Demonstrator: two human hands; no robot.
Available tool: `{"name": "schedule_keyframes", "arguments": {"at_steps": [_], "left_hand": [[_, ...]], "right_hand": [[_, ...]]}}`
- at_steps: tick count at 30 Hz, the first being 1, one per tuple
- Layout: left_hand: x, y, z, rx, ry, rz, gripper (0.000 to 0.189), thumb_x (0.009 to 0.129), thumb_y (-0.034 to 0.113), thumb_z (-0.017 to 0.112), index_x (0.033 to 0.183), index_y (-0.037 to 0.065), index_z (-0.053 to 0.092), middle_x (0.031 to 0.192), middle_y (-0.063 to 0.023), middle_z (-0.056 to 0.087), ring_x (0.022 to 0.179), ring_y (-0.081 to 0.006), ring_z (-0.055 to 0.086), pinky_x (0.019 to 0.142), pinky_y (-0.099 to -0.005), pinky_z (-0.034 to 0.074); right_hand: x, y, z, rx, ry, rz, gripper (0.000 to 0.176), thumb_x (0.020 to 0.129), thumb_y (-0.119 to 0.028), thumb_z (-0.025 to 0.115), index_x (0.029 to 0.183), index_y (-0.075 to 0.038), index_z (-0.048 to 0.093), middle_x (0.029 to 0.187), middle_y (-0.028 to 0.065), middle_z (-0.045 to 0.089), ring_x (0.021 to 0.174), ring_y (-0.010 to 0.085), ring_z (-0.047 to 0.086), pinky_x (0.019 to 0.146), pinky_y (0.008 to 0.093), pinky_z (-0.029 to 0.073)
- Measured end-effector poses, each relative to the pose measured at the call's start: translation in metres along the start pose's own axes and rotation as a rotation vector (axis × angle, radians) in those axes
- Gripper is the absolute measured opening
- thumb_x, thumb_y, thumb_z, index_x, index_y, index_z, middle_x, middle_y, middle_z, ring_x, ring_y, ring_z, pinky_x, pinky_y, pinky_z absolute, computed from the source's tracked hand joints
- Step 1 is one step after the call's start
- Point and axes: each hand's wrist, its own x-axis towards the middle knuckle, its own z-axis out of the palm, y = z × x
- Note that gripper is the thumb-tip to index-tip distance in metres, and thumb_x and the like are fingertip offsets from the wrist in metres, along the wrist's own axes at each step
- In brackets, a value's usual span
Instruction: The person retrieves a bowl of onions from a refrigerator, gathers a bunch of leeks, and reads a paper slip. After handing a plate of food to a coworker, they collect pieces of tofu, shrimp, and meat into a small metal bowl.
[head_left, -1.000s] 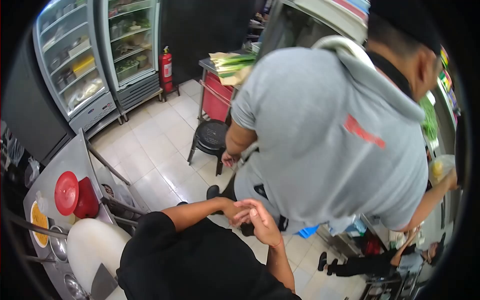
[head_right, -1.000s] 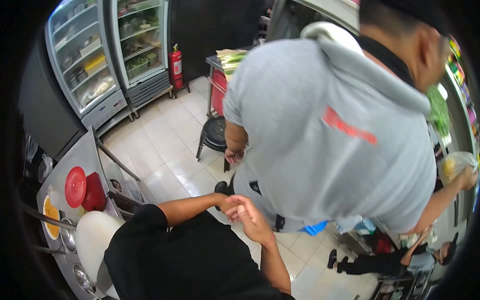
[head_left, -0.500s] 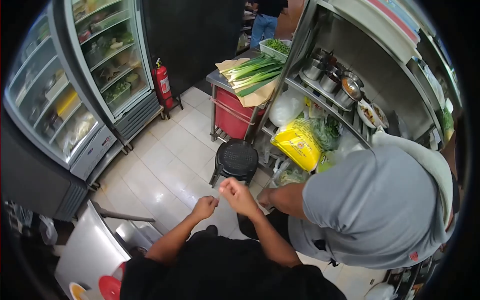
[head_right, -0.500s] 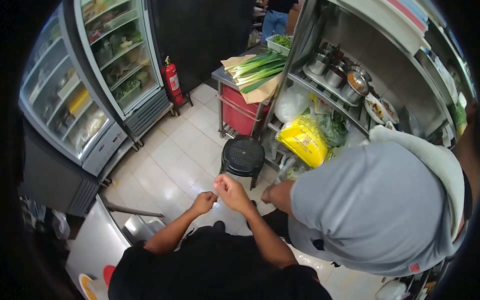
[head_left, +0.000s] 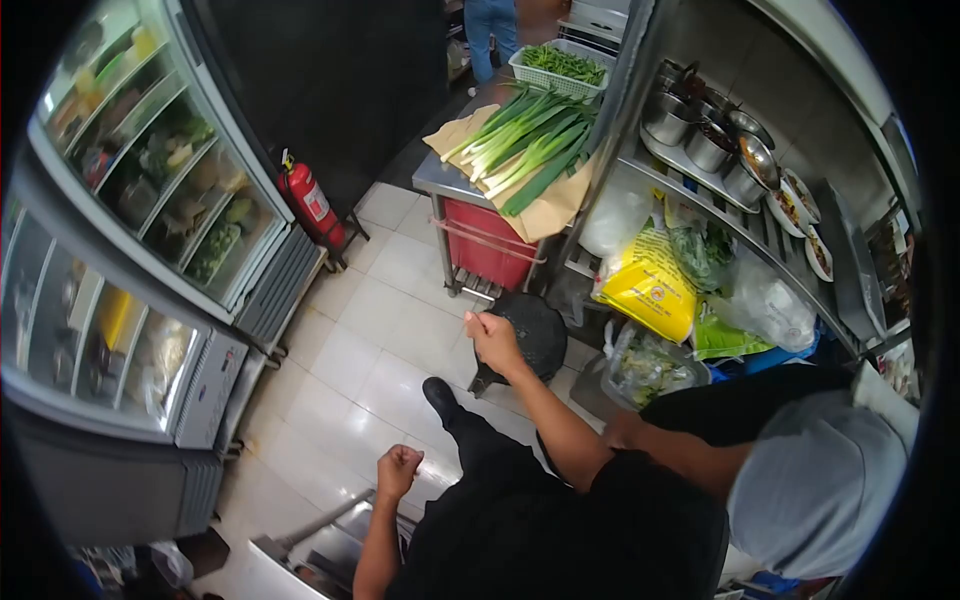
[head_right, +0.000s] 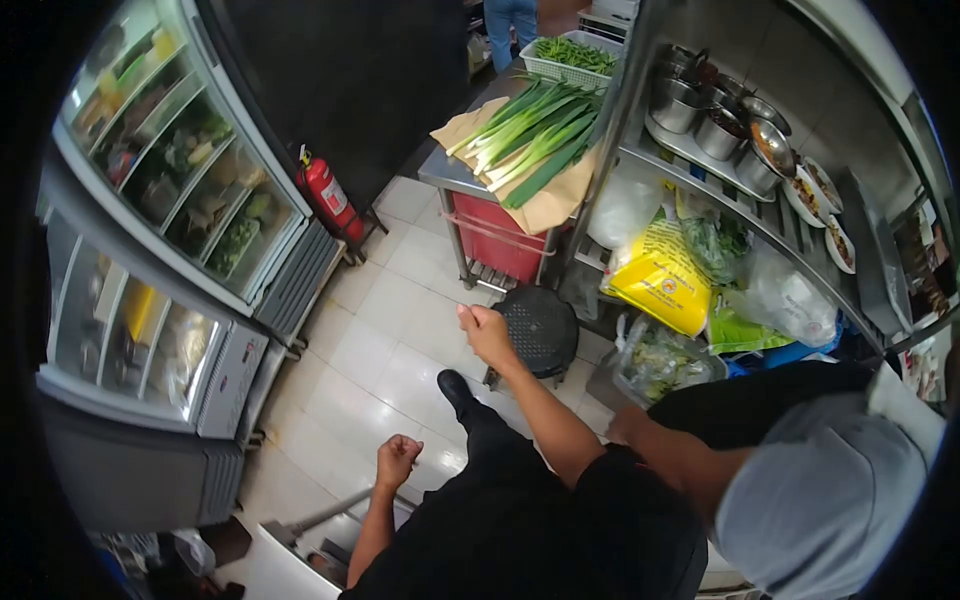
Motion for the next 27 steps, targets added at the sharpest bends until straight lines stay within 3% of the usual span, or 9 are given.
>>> {"name": "schedule_keyframes", "arguments": {"at_steps": [2,5,9,11,14,15,18,22,27], "left_hand": [[0.039,0.021,-0.014,0.110,0.055,-0.043,0.030,0.086,0.023,0.062,0.067,0.001,0.056,0.058,-0.0033,0.058,0.051,-0.0113,0.054,0.050,-0.0283,0.045],[0.106,0.036,-0.032,0.081,0.087,-0.096,0.047,0.089,0.037,0.054,0.060,0.001,0.059,0.058,-0.0091,0.057,0.053,-0.0140,0.055,0.054,-0.0296,0.044],[0.198,0.073,-0.055,0.384,-0.194,0.236,0.032,0.087,0.035,0.058,0.093,0.005,0.068,0.075,-0.0135,0.061,0.068,-0.0235,0.058,0.064,-0.0322,0.046],[0.253,0.083,-0.063,0.349,-0.346,0.309,0.043,0.082,0.024,0.066,0.119,0.005,0.055,0.088,-0.0150,0.059,0.070,-0.0235,0.059,0.065,-0.0324,0.049],[0.328,0.128,-0.068,0.284,-0.351,0.296,0.050,0.084,0.017,0.062,0.127,-0.001,0.044,0.091,-0.0146,0.060,0.076,-0.0205,0.061,0.068,-0.0323,0.050],[0.352,0.149,-0.068,0.257,-0.348,0.322,0.051,0.085,0.016,0.061,0.128,-0.003,0.042,0.091,-0.0139,0.061,0.076,-0.0198,0.061,0.068,-0.0322,0.050],[0.425,0.201,-0.061,0.172,-0.348,0.536,0.052,0.087,0.015,0.059,0.130,-0.004,0.039,0.088,-0.0115,0.061,0.075,-0.0171,0.059,0.067,-0.0302,0.049],[0.520,0.279,-0.044,0.159,-0.442,0.675,0.050,0.087,0.013,0.057,0.131,-0.001,0.039,0.085,-0.0082,0.061,0.074,-0.0143,0.058,0.063,-0.0268,0.047],[0.617,0.365,-0.002,0.078,-0.582,0.809,0.043,0.089,0.011,0.054,0.129,0.001,0.043,0.088,-0.0079,0.061,0.073,-0.0123,0.056,0.062,-0.0252,0.046]], "right_hand": [[0.052,0.029,0.003,-0.159,0.111,-0.140,0.048,0.091,-0.038,0.054,0.063,0.001,0.054,0.055,0.0028,0.049,0.056,0.0093,0.042,0.053,0.0288,0.039],[0.115,0.040,-0.006,-0.372,0.175,-0.157,0.041,0.089,-0.034,0.056,0.067,0.001,0.054,0.054,0.0091,0.042,0.053,0.0102,0.038,0.050,0.0301,0.037],[0.199,0.034,-0.034,-0.390,0.318,-0.379,0.030,0.089,-0.025,0.055,0.074,0.001,0.056,0.057,0.0142,0.045,0.052,0.0178,0.043,0.052,0.0334,0.039],[0.221,0.000,-0.051,-0.388,0.481,-0.391,0.021,0.087,-0.020,0.057,0.082,0.000,0.058,0.064,0.0171,0.052,0.062,0.0278,0.056,0.059,0.0380,0.044],[0.252,-0.026,-0.080,-0.757,0.637,-0.142,0.022,0.083,-0.020,0.058,0.096,-0.001,0.058,0.094,0.0245,0.057,0.085,0.0394,0.057,0.075,0.0434,0.047],[0.259,-0.036,-0.083,-0.760,0.665,-0.135,0.022,0.083,-0.020,0.058,0.096,-0.001,0.058,0.094,0.0245,0.057,0.085,0.0394,0.057,0.075,0.0434,0.047],[0.281,-0.039,-0.091,-0.844,0.726,0.228,0.046,0.079,-0.023,0.065,0.113,0.000,0.046,0.110,0.0256,0.048,0.101,0.0425,0.051,0.083,0.0457,0.045],[0.309,-0.017,-0.081,-0.892,0.858,0.356,0.058,0.071,-0.029,0.071,0.111,0.004,0.044,0.105,0.0288,0.051,0.097,0.0428,0.054,0.082,0.0451,0.046],[0.328,-0.001,-0.088,-0.656,0.977,0.424,0.047,0.068,-0.023,0.067,0.101,0.006,0.049,0.085,0.0314,0.060,0.082,0.0441,0.060,0.075,0.0464,0.048]]}}
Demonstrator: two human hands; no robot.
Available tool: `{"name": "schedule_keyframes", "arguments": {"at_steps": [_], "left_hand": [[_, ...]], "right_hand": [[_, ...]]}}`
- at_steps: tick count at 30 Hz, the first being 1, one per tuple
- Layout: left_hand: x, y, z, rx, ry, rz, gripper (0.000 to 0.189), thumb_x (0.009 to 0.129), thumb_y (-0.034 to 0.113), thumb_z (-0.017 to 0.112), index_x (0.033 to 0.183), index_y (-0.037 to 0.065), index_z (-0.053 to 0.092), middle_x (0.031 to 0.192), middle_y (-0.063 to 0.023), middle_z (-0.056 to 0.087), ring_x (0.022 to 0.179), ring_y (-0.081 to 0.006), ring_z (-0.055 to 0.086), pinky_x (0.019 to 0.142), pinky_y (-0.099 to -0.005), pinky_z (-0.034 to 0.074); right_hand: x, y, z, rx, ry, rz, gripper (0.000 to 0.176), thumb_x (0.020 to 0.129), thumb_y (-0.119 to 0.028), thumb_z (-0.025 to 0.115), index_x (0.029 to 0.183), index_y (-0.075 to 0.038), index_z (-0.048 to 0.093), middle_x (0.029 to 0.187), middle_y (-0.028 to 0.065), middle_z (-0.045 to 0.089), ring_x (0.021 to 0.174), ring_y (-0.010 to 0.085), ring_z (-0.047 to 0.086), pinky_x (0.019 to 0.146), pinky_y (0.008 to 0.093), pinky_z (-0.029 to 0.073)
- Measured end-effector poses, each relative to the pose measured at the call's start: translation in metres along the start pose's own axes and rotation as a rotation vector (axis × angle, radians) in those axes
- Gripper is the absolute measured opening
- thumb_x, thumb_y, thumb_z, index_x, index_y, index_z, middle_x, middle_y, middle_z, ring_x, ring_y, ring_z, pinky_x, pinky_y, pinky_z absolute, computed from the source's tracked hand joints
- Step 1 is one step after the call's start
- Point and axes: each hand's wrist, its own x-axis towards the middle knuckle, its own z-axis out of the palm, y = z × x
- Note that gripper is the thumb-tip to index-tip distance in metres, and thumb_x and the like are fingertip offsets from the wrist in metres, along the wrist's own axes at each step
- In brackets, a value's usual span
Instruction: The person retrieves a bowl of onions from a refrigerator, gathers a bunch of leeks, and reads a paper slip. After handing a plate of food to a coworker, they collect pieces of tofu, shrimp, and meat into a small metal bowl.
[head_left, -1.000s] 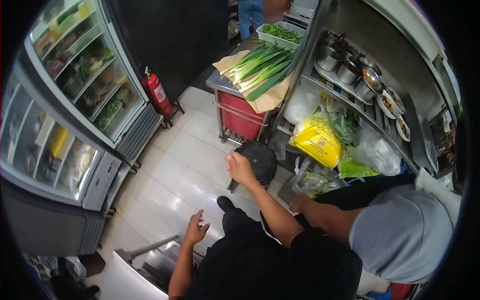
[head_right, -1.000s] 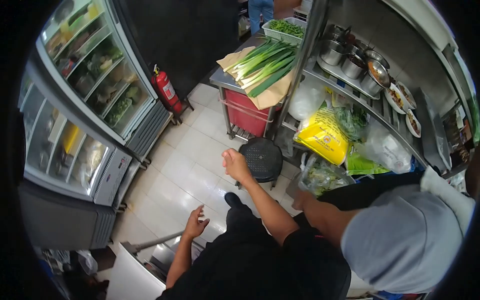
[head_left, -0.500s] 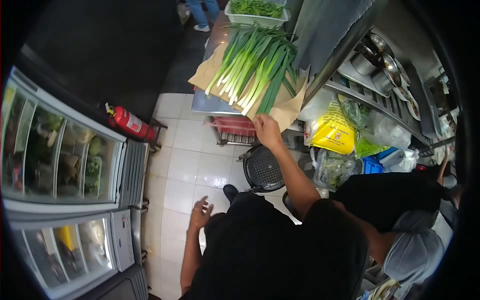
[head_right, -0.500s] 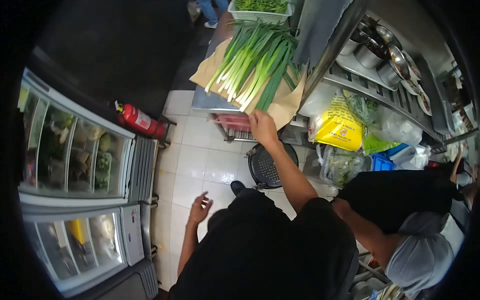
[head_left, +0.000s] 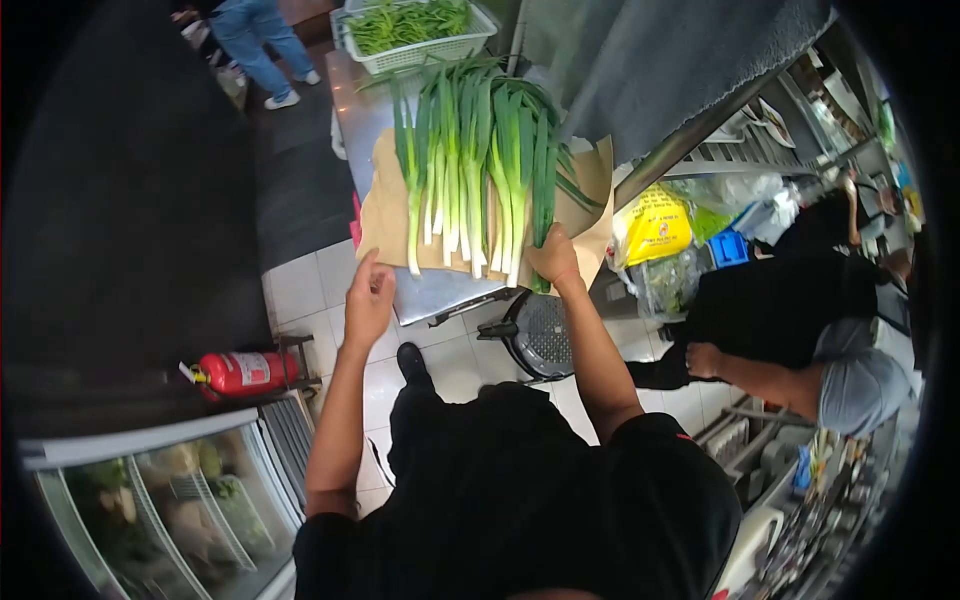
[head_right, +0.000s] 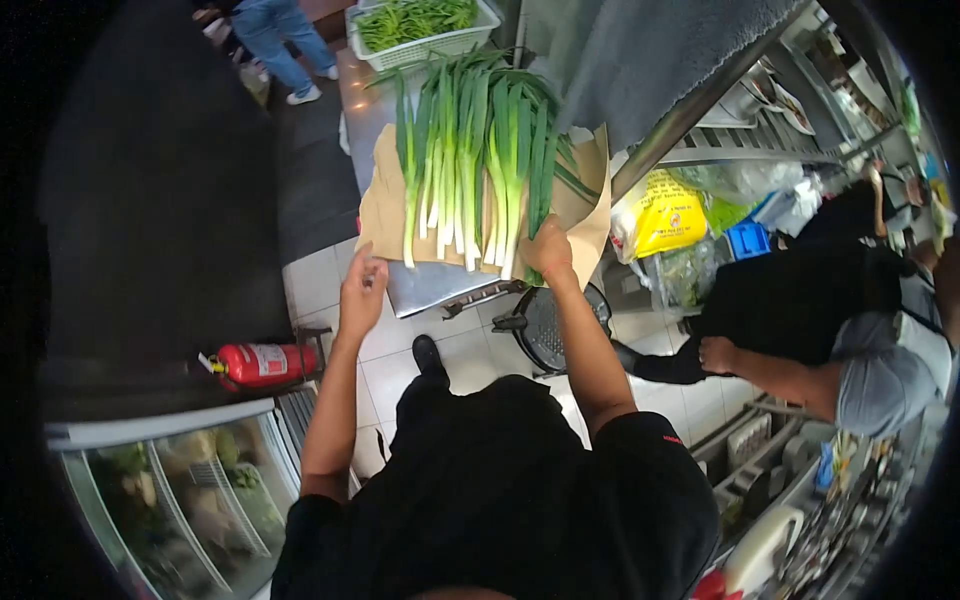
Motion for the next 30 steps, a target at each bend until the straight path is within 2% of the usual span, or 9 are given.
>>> {"name": "schedule_keyframes", "arguments": {"at_steps": [4,6,7,10,11,15,23,27,30], "left_hand": [[0.089,-0.015,0.002,-0.024,-0.129,0.043,0.042,0.087,0.016,0.058,0.123,-0.002,0.046,0.092,-0.0130,0.062,0.079,-0.0169,0.059,0.069,-0.0293,0.048],[0.115,-0.023,0.017,0.010,-0.162,0.093,0.044,0.087,0.020,0.060,0.122,-0.003,0.045,0.093,-0.0147,0.061,0.082,-0.0177,0.059,0.072,-0.0313,0.049],[0.126,-0.024,0.026,0.051,-0.165,0.033,0.044,0.084,0.021,0.061,0.117,-0.005,0.047,0.092,-0.0171,0.060,0.083,-0.0244,0.059,0.075,-0.0347,0.048],[0.142,0.003,0.035,0.165,-0.331,-0.105,0.049,0.079,0.027,0.065,0.109,-0.008,0.048,0.094,-0.0229,0.057,0.090,-0.0361,0.056,0.082,-0.0410,0.046],[0.144,-0.001,0.044,0.175,-0.317,-0.099,0.051,0.079,0.029,0.065,0.108,-0.008,0.047,0.096,-0.0246,0.055,0.093,-0.0379,0.055,0.084,-0.0420,0.045],[0.148,0.009,0.064,0.295,-0.250,-0.129,0.066,0.076,0.040,0.067,0.111,-0.011,0.044,0.104,-0.0303,0.051,0.103,-0.0410,0.050,0.089,-0.0443,0.042],[0.158,0.018,0.088,0.336,-0.326,-0.258,0.088,0.069,0.056,0.069,0.108,-0.018,0.044,0.107,-0.0328,0.051,0.105,-0.0412,0.051,0.089,-0.0423,0.043],[0.151,0.016,0.104,0.456,-0.177,-0.160,0.090,0.066,0.056,0.072,0.108,-0.019,0.044,0.104,-0.0313,0.053,0.100,-0.0399,0.055,0.086,-0.0429,0.045],[0.161,-0.001,0.113,0.232,-0.224,-0.292,0.089,0.062,0.055,0.075,0.104,-0.019,0.048,0.099,-0.0299,0.058,0.094,-0.0375,0.059,0.083,-0.0415,0.047]], "right_hand": [[0.002,-0.010,-0.008,-0.001,0.094,0.048,0.032,0.071,-0.019,0.060,0.090,0.006,0.053,0.074,0.0265,0.061,0.076,0.0397,0.062,0.069,0.0428,0.049],[0.000,-0.023,-0.019,0.568,-0.032,0.304,0.027,0.075,-0.017,0.057,0.090,0.006,0.054,0.069,0.0152,0.060,0.064,0.0272,0.061,0.060,0.0360,0.049],[-0.001,-0.032,-0.022,0.552,0.013,0.287,0.026,0.077,-0.015,0.054,0.093,0.006,0.055,0.068,0.0072,0.057,0.061,0.0176,0.055,0.057,0.0306,0.046],[0.006,-0.049,-0.016,0.463,0.118,0.187,0.031,0.076,-0.015,0.056,0.098,0.007,0.055,0.071,0.0070,0.057,0.065,0.0170,0.056,0.060,0.0308,0.046],[0.013,-0.043,-0.005,0.483,0.084,0.220,0.034,0.074,-0.017,0.057,0.099,0.007,0.055,0.085,0.0229,0.062,0.083,0.0297,0.061,0.075,0.0359,0.047],[0.028,-0.054,0.014,0.205,0.106,0.127,0.046,0.074,-0.027,0.061,0.104,0.007,0.054,0.100,0.0316,0.058,0.097,0.0418,0.056,0.087,0.0423,0.044],[0.026,-0.077,0.019,-0.068,0.120,0.146,0.053,0.072,-0.030,0.066,0.109,0.006,0.050,0.107,0.0290,0.050,0.099,0.0446,0.050,0.088,0.0467,0.043],[0.034,-0.073,0.031,-0.055,0.083,0.216,0.059,0.071,-0.033,0.068,0.109,0.008,0.048,0.107,0.0284,0.052,0.100,0.0435,0.052,0.086,0.0451,0.045],[0.044,-0.066,0.020,0.119,-0.043,0.309,0.061,0.070,-0.035,0.068,0.109,0.008,0.050,0.105,0.0296,0.056,0.099,0.0420,0.056,0.087,0.0430,0.046]]}}
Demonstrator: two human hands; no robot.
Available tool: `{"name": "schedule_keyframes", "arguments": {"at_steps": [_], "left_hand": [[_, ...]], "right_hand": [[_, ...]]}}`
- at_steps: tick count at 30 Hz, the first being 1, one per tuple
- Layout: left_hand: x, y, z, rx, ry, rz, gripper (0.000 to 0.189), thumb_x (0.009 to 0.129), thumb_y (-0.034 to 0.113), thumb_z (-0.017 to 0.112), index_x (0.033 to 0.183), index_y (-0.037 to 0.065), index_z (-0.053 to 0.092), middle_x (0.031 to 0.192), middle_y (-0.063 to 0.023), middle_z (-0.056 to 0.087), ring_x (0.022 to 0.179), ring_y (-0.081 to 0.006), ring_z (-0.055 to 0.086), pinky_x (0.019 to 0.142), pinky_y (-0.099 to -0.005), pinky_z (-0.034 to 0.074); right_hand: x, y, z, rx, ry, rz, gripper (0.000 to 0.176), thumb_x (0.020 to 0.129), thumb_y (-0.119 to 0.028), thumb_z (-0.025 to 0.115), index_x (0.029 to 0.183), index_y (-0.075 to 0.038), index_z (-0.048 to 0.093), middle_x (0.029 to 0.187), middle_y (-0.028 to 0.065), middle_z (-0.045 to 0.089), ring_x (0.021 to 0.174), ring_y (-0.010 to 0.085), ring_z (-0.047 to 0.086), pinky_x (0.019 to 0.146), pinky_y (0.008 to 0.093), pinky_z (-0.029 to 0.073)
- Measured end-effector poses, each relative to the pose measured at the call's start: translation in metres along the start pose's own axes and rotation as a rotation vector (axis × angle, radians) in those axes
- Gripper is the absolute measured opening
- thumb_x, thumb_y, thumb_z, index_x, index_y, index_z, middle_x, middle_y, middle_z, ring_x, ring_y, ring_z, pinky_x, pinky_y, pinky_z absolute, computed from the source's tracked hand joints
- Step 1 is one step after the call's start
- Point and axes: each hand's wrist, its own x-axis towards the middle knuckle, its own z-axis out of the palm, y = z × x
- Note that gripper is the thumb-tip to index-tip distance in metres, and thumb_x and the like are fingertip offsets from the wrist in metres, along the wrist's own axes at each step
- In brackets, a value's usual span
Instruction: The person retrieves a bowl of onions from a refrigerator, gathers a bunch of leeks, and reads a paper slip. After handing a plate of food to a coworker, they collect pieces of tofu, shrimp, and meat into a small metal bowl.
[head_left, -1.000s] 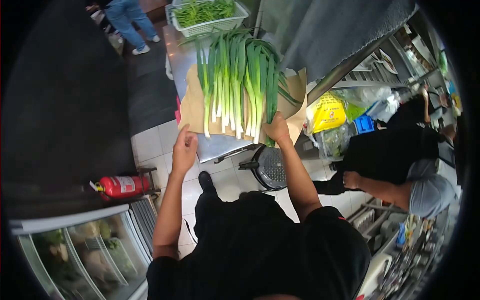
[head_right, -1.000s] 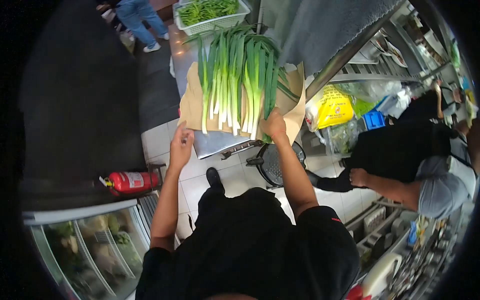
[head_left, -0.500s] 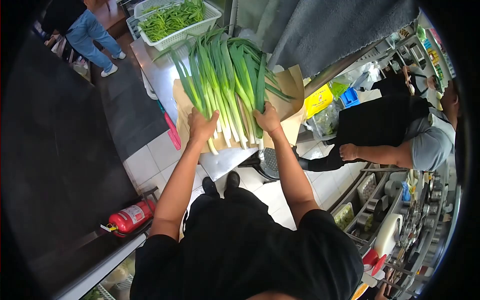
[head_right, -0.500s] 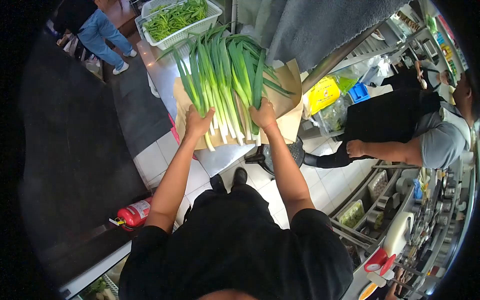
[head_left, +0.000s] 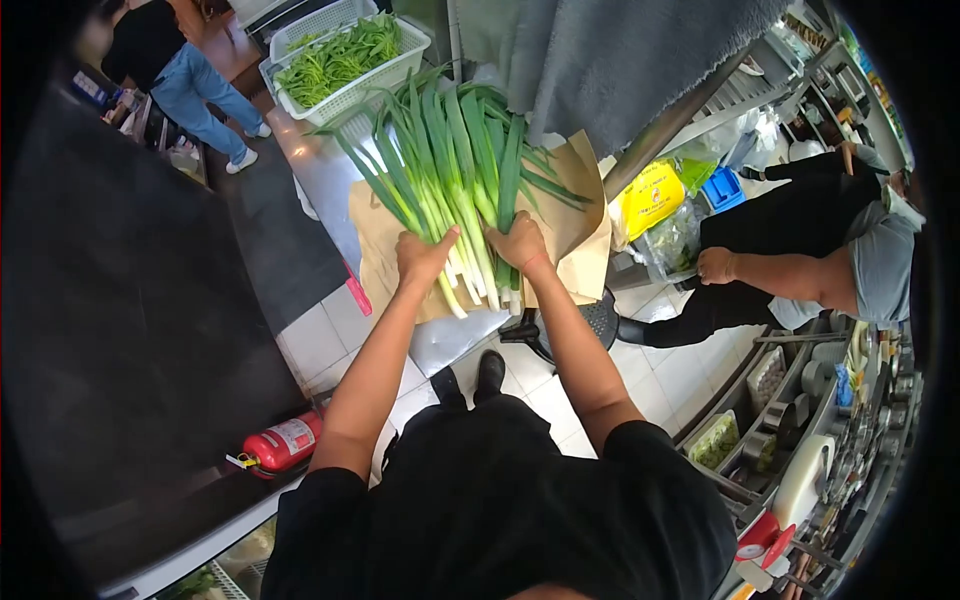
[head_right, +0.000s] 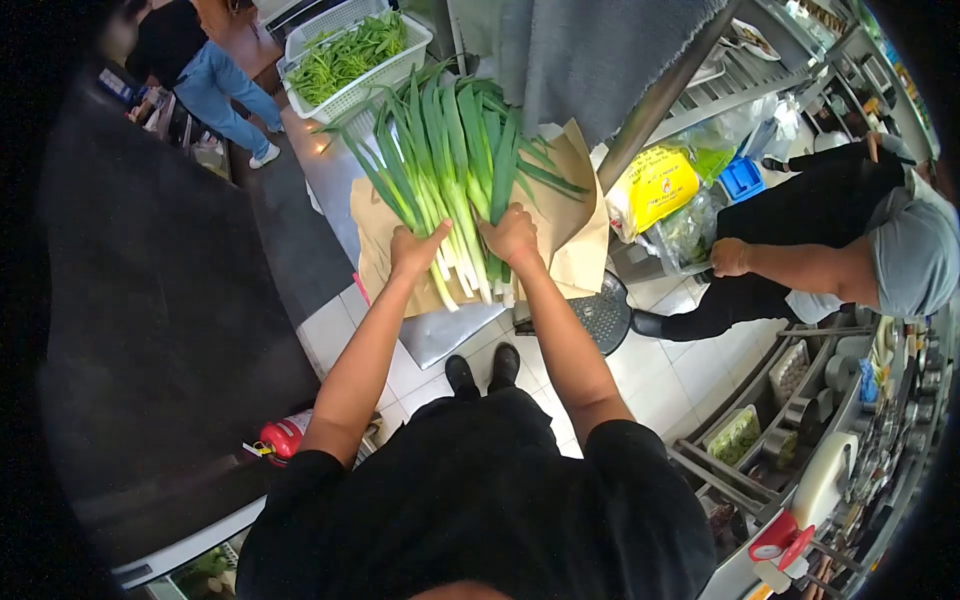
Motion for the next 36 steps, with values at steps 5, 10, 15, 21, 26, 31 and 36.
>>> {"name": "schedule_keyframes", "arguments": {"at_steps": [5,10,15,21,26,31,36], "left_hand": [[-0.011,0.037,-0.001,-0.228,-0.131,0.071,0.061,0.067,0.041,0.077,0.097,-0.009,0.061,0.094,-0.0208,0.065,0.087,-0.0237,0.064,0.077,-0.0334,0.049],[-0.006,0.040,0.016,-0.339,-0.064,0.007,0.049,0.073,0.030,0.077,0.102,-0.006,0.062,0.097,-0.0127,0.065,0.084,-0.0176,0.062,0.072,-0.0314,0.050],[-0.011,0.049,-0.012,-0.924,-0.429,-0.292,0.056,0.078,0.032,0.073,0.118,-0.001,0.051,0.104,-0.0093,0.060,0.085,-0.0190,0.061,0.073,-0.0355,0.053],[0.003,0.018,-0.017,-1.003,-0.706,-0.322,0.066,0.083,0.050,0.059,0.133,0.009,0.041,0.122,-0.0072,0.053,0.108,-0.0187,0.052,0.091,-0.0324,0.045],[0.053,-0.090,0.049,-1.589,-0.962,0.035,0.066,0.086,0.053,0.052,0.135,0.012,0.039,0.121,-0.0083,0.054,0.104,-0.0173,0.054,0.091,-0.0283,0.042],[-0.011,0.002,-0.030,-1.397,-0.554,-0.181,0.050,0.087,0.045,0.055,0.120,0.008,0.052,0.107,-0.0061,0.059,0.098,-0.0164,0.056,0.088,-0.0288,0.044],[-0.007,0.006,-0.031,-1.336,-0.642,-0.119,0.045,0.089,0.042,0.054,0.119,0.009,0.053,0.106,-0.0050,0.060,0.097,-0.0163,0.057,0.087,-0.0289,0.045]], "right_hand": [[0.005,0.002,0.004,0.109,-0.066,-0.107,0.058,0.075,-0.039,0.062,0.105,0.009,0.051,0.094,0.0316,0.060,0.091,0.0402,0.061,0.080,0.0418,0.047],[-0.011,-0.017,0.000,0.248,-0.118,-0.089,0.065,0.082,-0.044,0.059,0.116,0.009,0.042,0.098,0.0273,0.061,0.092,0.0369,0.061,0.081,0.0383,0.047],[-0.021,-0.032,-0.001,0.597,-0.219,-0.154,0.066,0.084,-0.042,0.057,0.120,0.010,0.040,0.109,0.0308,0.056,0.104,0.0362,0.057,0.090,0.0372,0.043],[-0.051,-0.078,-0.006,-0.014,-0.192,-0.264,0.070,0.093,-0.047,0.035,0.134,0.010,0.026,0.117,0.0340,0.045,0.108,0.0482,0.047,0.094,0.0485,0.038],[-0.064,-0.096,0.012,-0.132,-0.131,-0.358,0.072,0.093,-0.042,0.037,0.136,0.013,0.017,0.109,0.0347,0.050,0.106,0.0460,0.050,0.091,0.0457,0.041],[-0.032,-0.073,0.006,0.303,-0.132,-0.434,0.036,0.092,-0.028,0.045,0.103,0.006,0.048,0.076,0.0215,0.060,0.072,0.0352,0.059,0.069,0.0397,0.045],[-0.036,-0.073,-0.001,0.210,0.004,-0.527,0.026,0.091,-0.022,0.048,0.086,0.003,0.054,0.070,0.0204,0.055,0.062,0.0318,0.053,0.061,0.0367,0.042]]}}
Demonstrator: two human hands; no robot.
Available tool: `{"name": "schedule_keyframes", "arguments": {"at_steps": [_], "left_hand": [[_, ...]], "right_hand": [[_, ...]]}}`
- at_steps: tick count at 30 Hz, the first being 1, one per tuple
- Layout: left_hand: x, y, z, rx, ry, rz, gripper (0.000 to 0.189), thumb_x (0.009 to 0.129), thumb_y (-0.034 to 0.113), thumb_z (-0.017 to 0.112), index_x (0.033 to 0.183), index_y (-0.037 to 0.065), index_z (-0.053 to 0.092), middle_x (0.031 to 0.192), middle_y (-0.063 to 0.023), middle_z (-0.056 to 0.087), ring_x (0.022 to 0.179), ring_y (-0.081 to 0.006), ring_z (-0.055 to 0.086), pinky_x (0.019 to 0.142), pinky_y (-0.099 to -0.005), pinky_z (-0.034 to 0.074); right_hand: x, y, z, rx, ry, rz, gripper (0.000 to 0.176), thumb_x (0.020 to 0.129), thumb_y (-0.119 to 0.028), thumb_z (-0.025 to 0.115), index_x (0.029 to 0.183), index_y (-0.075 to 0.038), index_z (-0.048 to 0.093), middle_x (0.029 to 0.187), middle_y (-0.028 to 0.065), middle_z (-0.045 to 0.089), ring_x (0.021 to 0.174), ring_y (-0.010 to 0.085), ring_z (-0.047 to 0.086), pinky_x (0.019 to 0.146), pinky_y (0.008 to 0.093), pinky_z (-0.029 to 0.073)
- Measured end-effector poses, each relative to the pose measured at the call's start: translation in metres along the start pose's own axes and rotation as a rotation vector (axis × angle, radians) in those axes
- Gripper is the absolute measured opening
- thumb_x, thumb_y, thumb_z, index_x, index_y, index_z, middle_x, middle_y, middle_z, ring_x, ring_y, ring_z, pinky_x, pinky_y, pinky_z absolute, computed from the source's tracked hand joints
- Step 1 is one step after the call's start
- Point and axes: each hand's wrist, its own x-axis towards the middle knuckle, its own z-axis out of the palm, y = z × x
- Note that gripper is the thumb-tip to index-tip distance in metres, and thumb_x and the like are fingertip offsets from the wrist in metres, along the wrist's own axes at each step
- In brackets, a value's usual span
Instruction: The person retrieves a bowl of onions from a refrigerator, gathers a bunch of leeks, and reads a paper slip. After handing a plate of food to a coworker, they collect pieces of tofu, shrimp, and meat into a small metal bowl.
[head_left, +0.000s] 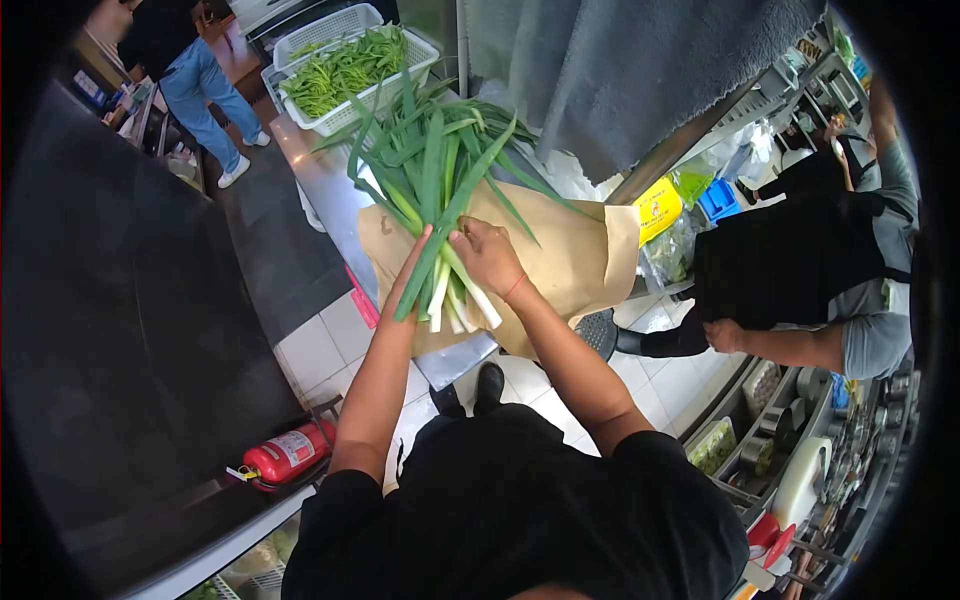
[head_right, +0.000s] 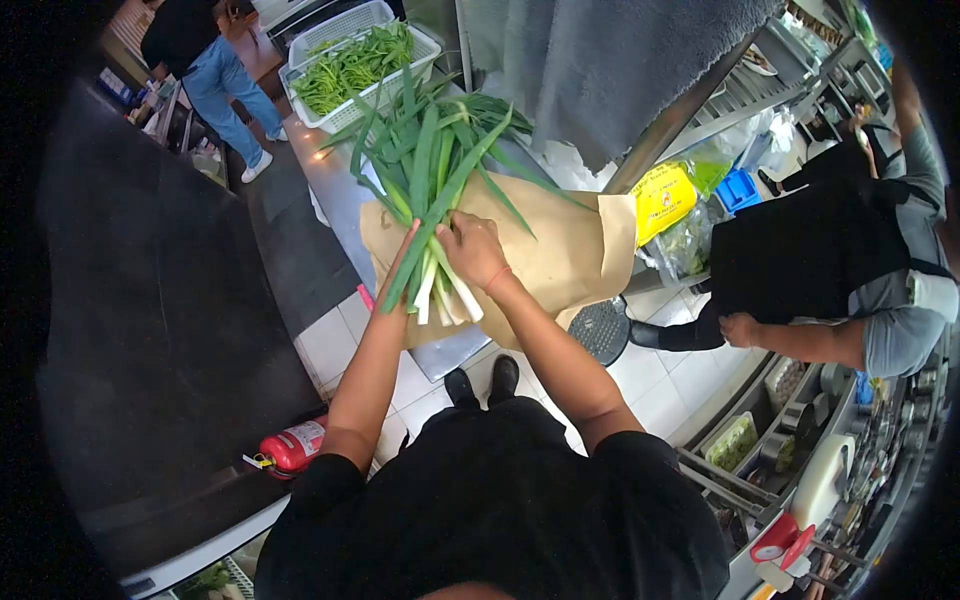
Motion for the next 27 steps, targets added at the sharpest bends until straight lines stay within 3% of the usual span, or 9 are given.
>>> {"name": "schedule_keyframes", "arguments": {"at_steps": [6,10,12,14,19,22,23,25,27], "left_hand": [[0.012,-0.002,-0.015,-0.007,0.031,-0.162,0.047,0.085,0.044,0.059,0.117,0.010,0.055,0.105,-0.0044,0.061,0.096,-0.0167,0.056,0.086,-0.0309,0.045],[0.002,0.000,-0.014,-0.067,-0.024,-0.300,0.058,0.081,0.050,0.062,0.121,0.009,0.051,0.111,-0.0067,0.058,0.100,-0.0195,0.055,0.089,-0.0338,0.044],[0.000,-0.002,-0.011,-0.020,-0.012,-0.254,0.061,0.079,0.049,0.065,0.122,0.008,0.050,0.112,-0.0076,0.058,0.101,-0.0200,0.055,0.090,-0.0345,0.044],[-0.001,-0.003,-0.004,0.068,0.034,-0.162,0.069,0.073,0.046,0.072,0.124,0.007,0.048,0.114,-0.0093,0.057,0.104,-0.0209,0.055,0.093,-0.0360,0.044],[-0.004,0.007,-0.004,-0.010,0.012,-0.192,0.067,0.071,0.038,0.071,0.124,0.007,0.047,0.108,-0.0110,0.057,0.094,-0.0229,0.058,0.080,-0.0347,0.051],[-0.003,0.006,-0.025,0.072,0.042,-0.165,0.066,0.073,0.032,0.067,0.129,0.005,0.043,0.116,-0.0112,0.054,0.104,-0.0227,0.053,0.090,-0.0340,0.044],[-0.005,0.007,-0.031,0.151,0.052,-0.108,0.066,0.074,0.031,0.066,0.129,0.004,0.042,0.116,-0.0111,0.053,0.105,-0.0226,0.052,0.092,-0.0338,0.043],[-0.006,0.006,-0.036,0.281,0.029,-0.030,0.066,0.074,0.030,0.065,0.130,0.004,0.041,0.118,-0.0109,0.052,0.108,-0.0224,0.051,0.094,-0.0334,0.040],[0.014,0.000,-0.044,0.222,-0.080,-0.063,0.063,0.075,0.026,0.063,0.129,0.003,0.042,0.118,-0.0103,0.051,0.109,-0.0217,0.049,0.096,-0.0325,0.038]], "right_hand": [[-0.001,0.007,0.026,0.100,0.171,0.055,0.028,0.090,-0.025,0.048,0.090,0.003,0.052,0.080,0.0269,0.056,0.076,0.0427,0.055,0.069,0.0458,0.042],[-0.007,0.003,0.032,-0.183,0.122,-0.039,0.032,0.088,-0.024,0.050,0.111,-0.001,0.051,0.089,0.0276,0.057,0.091,0.0440,0.053,0.081,0.0477,0.041],[-0.007,-0.004,0.036,-0.338,0.074,-0.106,0.039,0.087,-0.022,0.051,0.118,0.001,0.048,0.100,0.0291,0.056,0.096,0.0439,0.052,0.084,0.0481,0.040],[-0.009,-0.017,0.029,-0.237,0.010,-0.021,0.041,0.086,-0.018,0.049,0.121,0.003,0.045,0.112,0.0303,0.052,0.101,0.0440,0.051,0.088,0.0462,0.039],[-0.008,-0.004,0.036,0.347,0.111,0.100,0.042,0.087,-0.008,0.042,0.127,0.004,0.037,0.122,0.0254,0.051,0.117,0.0322,0.048,0.099,0.0357,0.035],[-0.013,-0.003,0.045,0.124,0.218,-0.080,0.040,0.084,-0.004,0.046,0.123,0.004,0.042,0.113,0.0231,0.053,0.104,0.0341,0.052,0.094,0.0368,0.040],[-0.016,-0.005,0.048,0.248,0.104,0.049,0.039,0.085,-0.005,0.044,0.123,0.005,0.042,0.117,0.0234,0.051,0.109,0.0349,0.049,0.095,0.0382,0.039],[-0.021,0.023,0.084,0.022,0.270,-0.070,0.040,0.088,-0.011,0.044,0.125,0.004,0.042,0.119,0.0242,0.051,0.111,0.0370,0.048,0.096,0.0422,0.037],[-0.020,0.016,0.064,0.083,0.043,0.068,0.043,0.087,-0.011,0.046,0.127,0.003,0.042,0.124,0.0255,0.047,0.119,0.0361,0.043,0.102,0.0405,0.032]]}}
